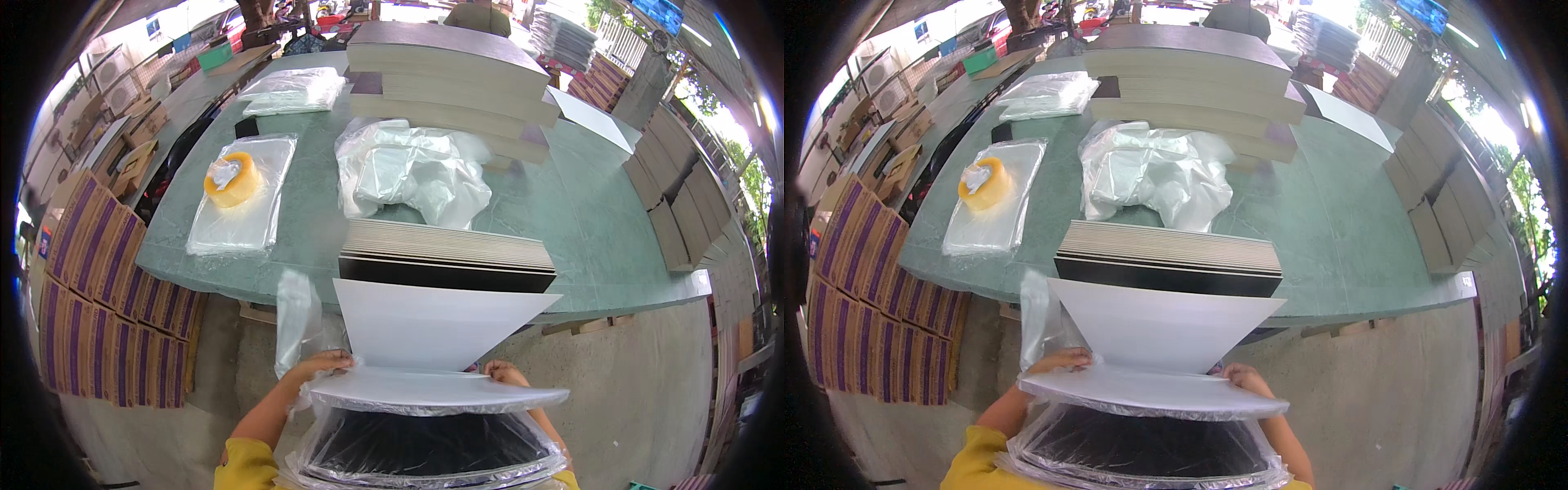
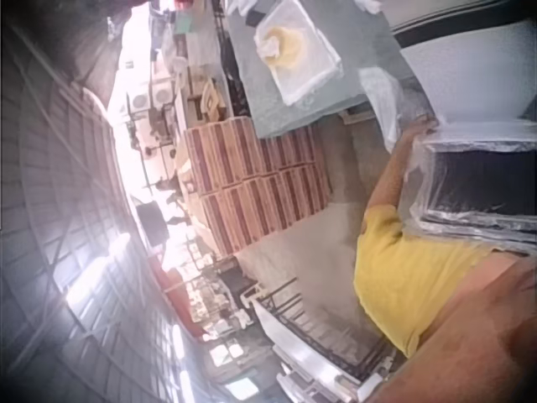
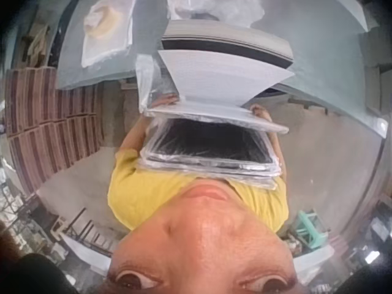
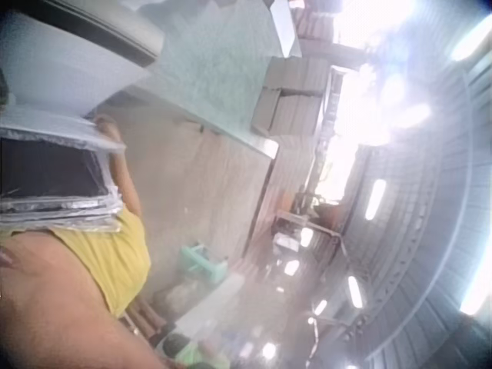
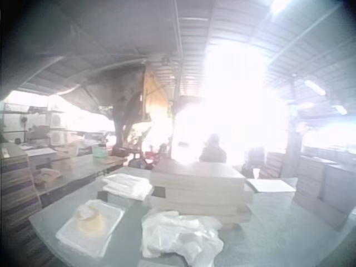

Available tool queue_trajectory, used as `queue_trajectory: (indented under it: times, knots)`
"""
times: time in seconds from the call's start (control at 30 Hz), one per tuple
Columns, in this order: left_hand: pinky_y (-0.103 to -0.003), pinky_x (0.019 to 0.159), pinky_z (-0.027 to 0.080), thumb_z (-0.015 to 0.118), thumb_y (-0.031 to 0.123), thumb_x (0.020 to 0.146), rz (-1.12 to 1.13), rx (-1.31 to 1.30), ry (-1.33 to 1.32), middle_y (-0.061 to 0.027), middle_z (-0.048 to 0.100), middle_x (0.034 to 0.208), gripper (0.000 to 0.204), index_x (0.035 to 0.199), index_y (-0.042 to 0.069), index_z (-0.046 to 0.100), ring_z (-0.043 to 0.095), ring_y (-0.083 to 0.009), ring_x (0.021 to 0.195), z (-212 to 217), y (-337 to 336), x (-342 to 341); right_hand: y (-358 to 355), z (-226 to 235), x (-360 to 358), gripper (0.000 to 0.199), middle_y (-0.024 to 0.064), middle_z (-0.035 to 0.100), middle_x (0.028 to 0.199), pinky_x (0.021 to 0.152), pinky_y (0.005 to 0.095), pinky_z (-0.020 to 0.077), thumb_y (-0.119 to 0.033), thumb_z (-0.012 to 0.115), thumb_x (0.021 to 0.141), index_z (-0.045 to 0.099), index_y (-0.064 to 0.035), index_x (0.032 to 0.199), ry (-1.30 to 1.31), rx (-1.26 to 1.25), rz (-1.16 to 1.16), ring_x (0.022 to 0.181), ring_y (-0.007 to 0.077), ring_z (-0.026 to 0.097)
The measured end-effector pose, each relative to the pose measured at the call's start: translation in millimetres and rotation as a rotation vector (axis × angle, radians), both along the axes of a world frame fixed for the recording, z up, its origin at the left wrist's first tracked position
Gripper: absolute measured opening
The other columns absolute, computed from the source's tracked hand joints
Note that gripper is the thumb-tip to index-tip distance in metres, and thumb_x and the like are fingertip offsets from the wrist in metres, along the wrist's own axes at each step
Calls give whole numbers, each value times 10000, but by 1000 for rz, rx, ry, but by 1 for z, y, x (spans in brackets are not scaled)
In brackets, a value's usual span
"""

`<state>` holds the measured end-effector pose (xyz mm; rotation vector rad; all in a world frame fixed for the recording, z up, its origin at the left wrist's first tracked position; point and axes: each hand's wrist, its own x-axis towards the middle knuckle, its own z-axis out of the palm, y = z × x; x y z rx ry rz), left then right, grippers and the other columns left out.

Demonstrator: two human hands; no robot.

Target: The person wraps individual black-covered booklets in clear plastic bags, tucking the excess plastic between the pages of each booklet.

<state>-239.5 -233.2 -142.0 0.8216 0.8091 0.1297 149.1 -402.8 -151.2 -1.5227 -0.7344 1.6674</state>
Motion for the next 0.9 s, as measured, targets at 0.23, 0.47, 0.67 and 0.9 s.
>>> queue_trajectory:
  times: [0.23,0.47,0.67,0.9]
  knots:
    - [-264,734,435,687,327,662,134,354,97,-133,578,925,552,1000,-79,523,557,-208,824,-20,-9,34,16,-62,-38,184,187,599,810,684,341,451,-57,463,658,603,4,760,-800,-82,-62,754,279,583]
    - [-311,588,452,606,233,741,-531,1145,527,-115,599,739,286,921,12,583,583,-199,662,31,20,-2,20,66,-16,207,159,621,841,723,342,458,-105,471,771,604,8,881,-796,145,241,780,269,599]
    - [-288,657,446,510,196,832,-780,712,-349,-76,617,833,231,998,53,584,565,-138,729,193,17,27,32,154,-26,398,198,425,1214,979,371,248,-298,426,882,529,27,1087,765,861,793,1159,275,377]
    - [-335,753,437,531,249,789,-811,928,256,-148,605,902,307,1029,65,583,563,-290,850,-13,-7,70,44,30,-75,466,157,321,1317,1017,330,180,-386,391,882,449,-60,1210,18,156,844,1244,250,249]
